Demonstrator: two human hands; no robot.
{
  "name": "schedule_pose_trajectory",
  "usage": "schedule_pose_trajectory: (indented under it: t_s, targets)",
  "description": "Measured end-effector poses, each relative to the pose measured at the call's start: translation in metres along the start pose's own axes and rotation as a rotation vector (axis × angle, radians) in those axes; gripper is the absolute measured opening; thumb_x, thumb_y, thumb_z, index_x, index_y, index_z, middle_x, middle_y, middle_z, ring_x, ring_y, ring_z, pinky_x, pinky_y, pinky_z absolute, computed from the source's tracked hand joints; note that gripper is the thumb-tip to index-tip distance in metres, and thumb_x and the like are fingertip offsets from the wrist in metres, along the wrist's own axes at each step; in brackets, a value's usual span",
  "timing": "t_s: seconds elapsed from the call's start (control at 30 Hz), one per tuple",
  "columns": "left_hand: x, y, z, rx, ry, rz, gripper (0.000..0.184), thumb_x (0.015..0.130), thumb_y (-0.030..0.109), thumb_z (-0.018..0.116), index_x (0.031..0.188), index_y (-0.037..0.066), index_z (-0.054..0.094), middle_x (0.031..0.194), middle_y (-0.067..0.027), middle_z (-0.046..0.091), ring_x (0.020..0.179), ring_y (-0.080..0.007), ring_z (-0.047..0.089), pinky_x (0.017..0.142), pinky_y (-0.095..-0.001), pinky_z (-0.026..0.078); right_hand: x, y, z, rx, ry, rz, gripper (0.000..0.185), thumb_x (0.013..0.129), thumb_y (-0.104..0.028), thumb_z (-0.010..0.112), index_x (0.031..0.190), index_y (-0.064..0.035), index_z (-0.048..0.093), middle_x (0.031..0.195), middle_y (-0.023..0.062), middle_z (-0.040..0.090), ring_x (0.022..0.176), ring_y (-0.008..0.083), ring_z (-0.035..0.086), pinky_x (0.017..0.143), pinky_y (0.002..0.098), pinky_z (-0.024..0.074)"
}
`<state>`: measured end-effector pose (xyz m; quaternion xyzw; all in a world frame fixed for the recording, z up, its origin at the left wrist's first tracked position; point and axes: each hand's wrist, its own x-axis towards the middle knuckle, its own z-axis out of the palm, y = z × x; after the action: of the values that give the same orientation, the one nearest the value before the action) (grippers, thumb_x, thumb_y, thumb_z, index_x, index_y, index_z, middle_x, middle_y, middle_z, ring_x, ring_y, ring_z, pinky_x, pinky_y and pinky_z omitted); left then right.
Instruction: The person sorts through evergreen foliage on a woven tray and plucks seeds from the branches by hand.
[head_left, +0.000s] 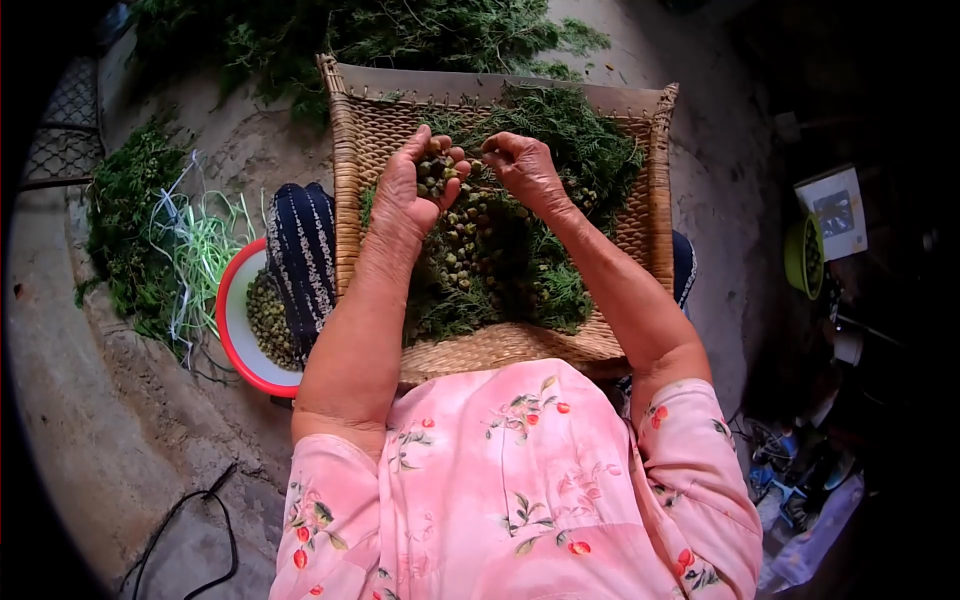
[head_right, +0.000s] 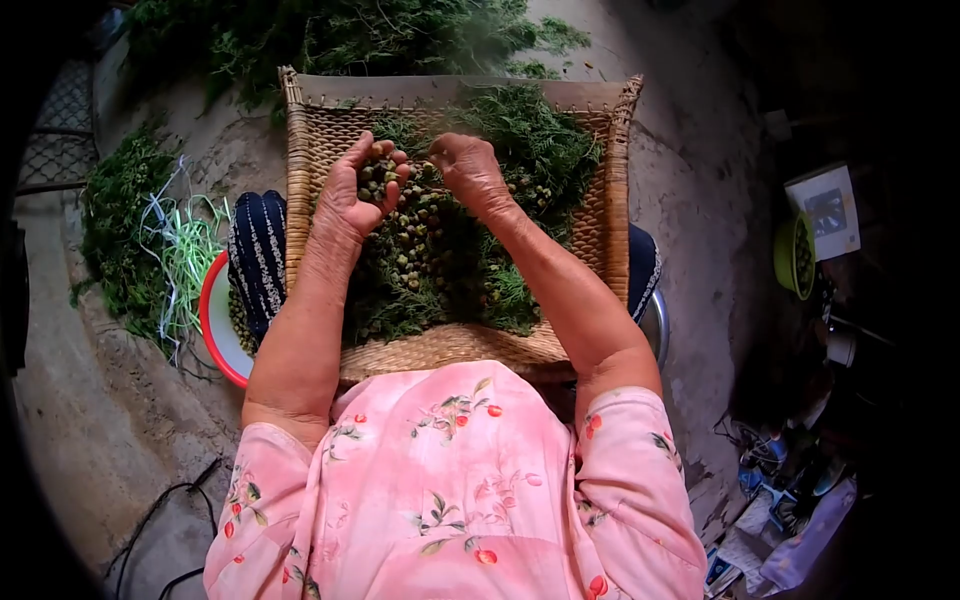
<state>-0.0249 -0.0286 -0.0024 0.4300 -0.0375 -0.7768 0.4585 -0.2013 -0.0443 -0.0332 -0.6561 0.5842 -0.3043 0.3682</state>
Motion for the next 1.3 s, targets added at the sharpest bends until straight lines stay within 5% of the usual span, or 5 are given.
schedule_pose_trajectory:
  t_s: [0.23,0.8,1.1,1.17,1.3]
  targets:
    - [-0.004,0.024,-0.008,-0.149,-0.094,0.037,0.026,0.086,0.035,0.06,0.082,0.009,0.061,0.082,-0.0074,0.065,0.067,-0.019,0.063,0.045,-0.0248,0.051,-0.002,-0.002,0.018,-0.536,-0.01,-0.215,0.016,0.078,-0.019,0.065,0.09,-0.0096,0.06,0.083,0.01,0.055,0.081,0.0311,0.056,0.066,0.0414,0.0457]
    - [0.002,0.024,-0.017,-0.167,-0.005,0.088,0.026,0.09,0.032,0.053,0.088,0.007,0.06,0.081,-0.0085,0.063,0.074,-0.0231,0.063,0.064,-0.0394,0.057,-0.001,-0.025,0.031,-0.553,-0.105,-0.152,0.014,0.077,-0.012,0.06,0.09,-0.0078,0.059,0.089,0.0167,0.056,0.088,0.0375,0.056,0.075,0.0441,0.0469]
    - [0.007,0.018,-0.014,-0.156,0.05,0.08,0.028,0.091,0.035,0.049,0.092,0.008,0.058,0.081,-0.0069,0.061,0.075,-0.0226,0.061,0.064,-0.0393,0.056,0.007,-0.077,0.013,-0.184,0.121,-0.288,0.016,0.079,-0.015,0.062,0.087,-0.0021,0.061,0.081,0.0145,0.063,0.075,0.0295,0.063,0.065,0.0394,0.0486]
    - [0.008,0.018,-0.015,-0.174,0.039,0.063,0.029,0.091,0.036,0.049,0.093,0.008,0.057,0.082,-0.0066,0.06,0.073,-0.0216,0.061,0.061,-0.0373,0.055,0.009,-0.088,0.011,0.197,-0.178,-0.29,0.019,0.081,-0.015,0.062,0.092,-0.0002,0.063,0.081,0.0129,0.064,0.072,0.0211,0.064,0.06,0.0347,0.0495]
    - [0.004,0.022,-0.016,-0.177,0.041,0.037,0.029,0.09,0.038,0.051,0.093,0.009,0.056,0.082,-0.0062,0.061,0.067,-0.0192,0.06,0.052,-0.0297,0.052,0.026,-0.077,0.003,0.313,-0.121,-0.071,0.021,0.086,-0.018,0.061,0.095,0.0005,0.063,0.075,0.002,0.062,0.065,0.0066,0.057,0.059,0.0225,0.0473]
